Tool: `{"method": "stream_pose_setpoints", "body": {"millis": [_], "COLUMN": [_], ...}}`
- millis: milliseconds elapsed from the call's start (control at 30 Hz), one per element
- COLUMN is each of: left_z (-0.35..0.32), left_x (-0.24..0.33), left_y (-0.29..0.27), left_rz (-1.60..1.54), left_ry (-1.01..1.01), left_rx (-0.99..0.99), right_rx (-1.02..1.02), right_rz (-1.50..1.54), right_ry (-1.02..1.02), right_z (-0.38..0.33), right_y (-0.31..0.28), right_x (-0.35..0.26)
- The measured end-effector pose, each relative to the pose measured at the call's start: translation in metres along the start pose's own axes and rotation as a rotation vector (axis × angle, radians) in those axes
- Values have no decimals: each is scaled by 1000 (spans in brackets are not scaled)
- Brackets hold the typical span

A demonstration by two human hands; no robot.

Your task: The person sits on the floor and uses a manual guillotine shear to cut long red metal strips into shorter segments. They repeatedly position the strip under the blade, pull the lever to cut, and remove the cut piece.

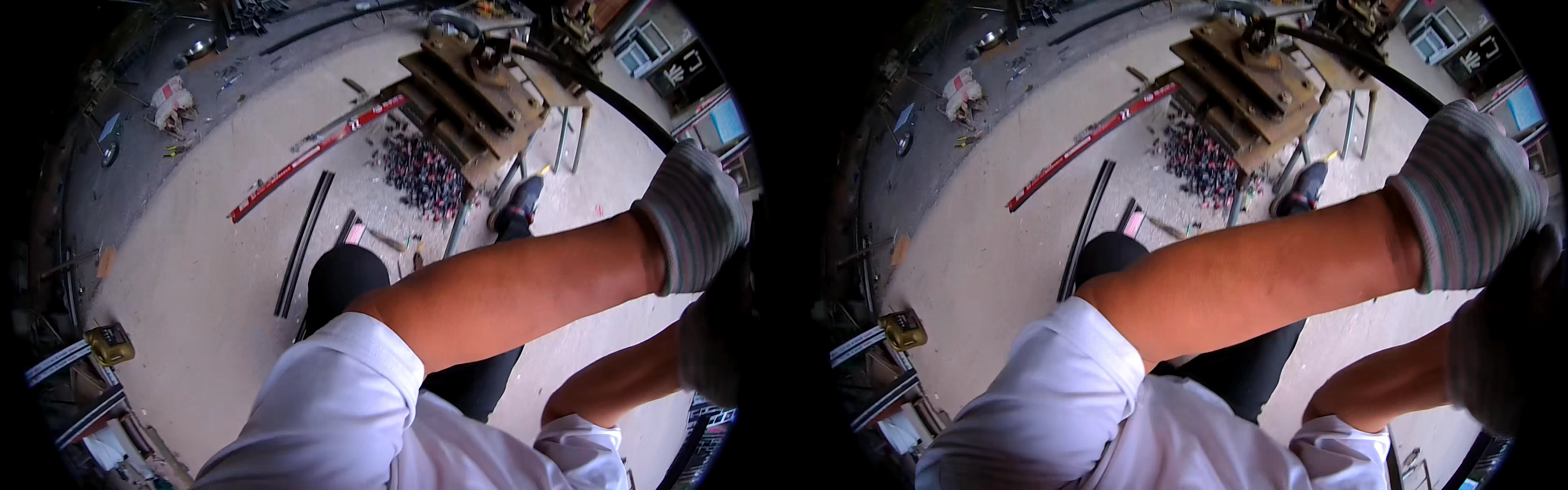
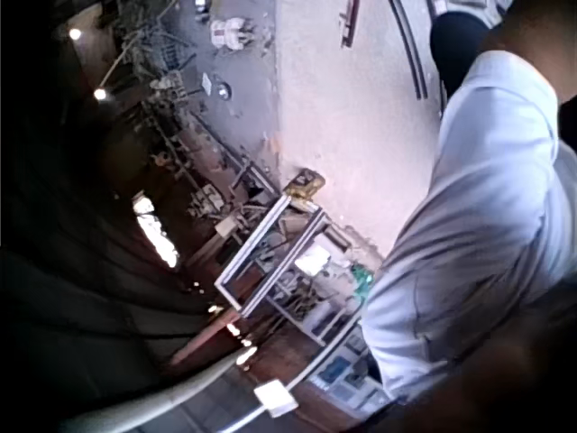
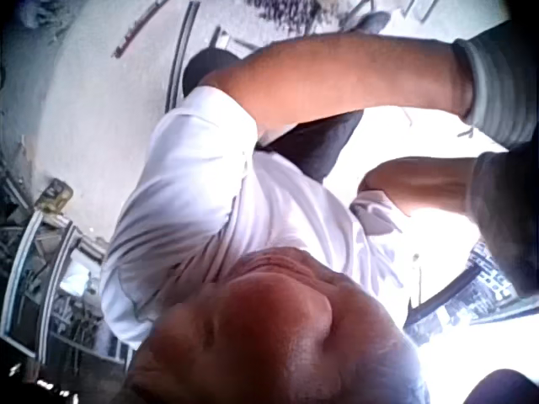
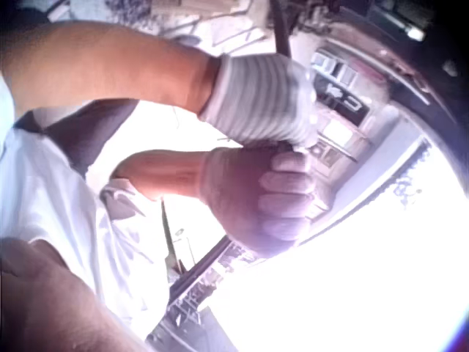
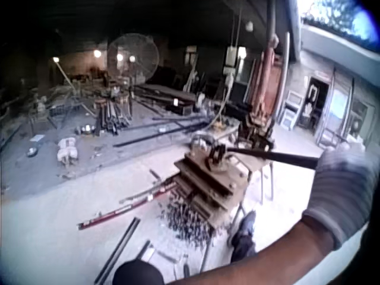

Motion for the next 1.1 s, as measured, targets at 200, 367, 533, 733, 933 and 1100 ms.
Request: {"method": "stream_pose_setpoints", "body": {"millis": [200, 367, 533, 733, 933, 1100], "left_z": [-24, -148, -247, -189, -198, -201], "left_x": [1, -6, -45, -32, -36, -32], "left_y": [17, 47, 153, 206, 188, 159], "left_rz": [-92, -103, 98, 208, 170, 37], "left_ry": [84, 240, 244, 113, 157, 155], "left_rx": [254, 343, -375, -449, -597, -477], "right_rx": [306, 480, -654, -608, -485, -310], "right_rz": [22, -339, -618, -892, -924, -891], "right_ry": [52, 504, 539, 378, 414, 431], "right_z": [-75, -209, -327, -310, -313, -319], "right_y": [-10, 85, 106, 12, 33, 30], "right_x": [-21, 9, 70, 65, 60, 64]}}
Point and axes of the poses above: each hand's wrist, its own z-axis towards the middle knuckle, its own y-axis out of the palm, x = y × z, the point moved 3 cm from there along z, towards the middle knuckle, and after that the axes turned 10 degrees about -x, right-handed, at the moved point
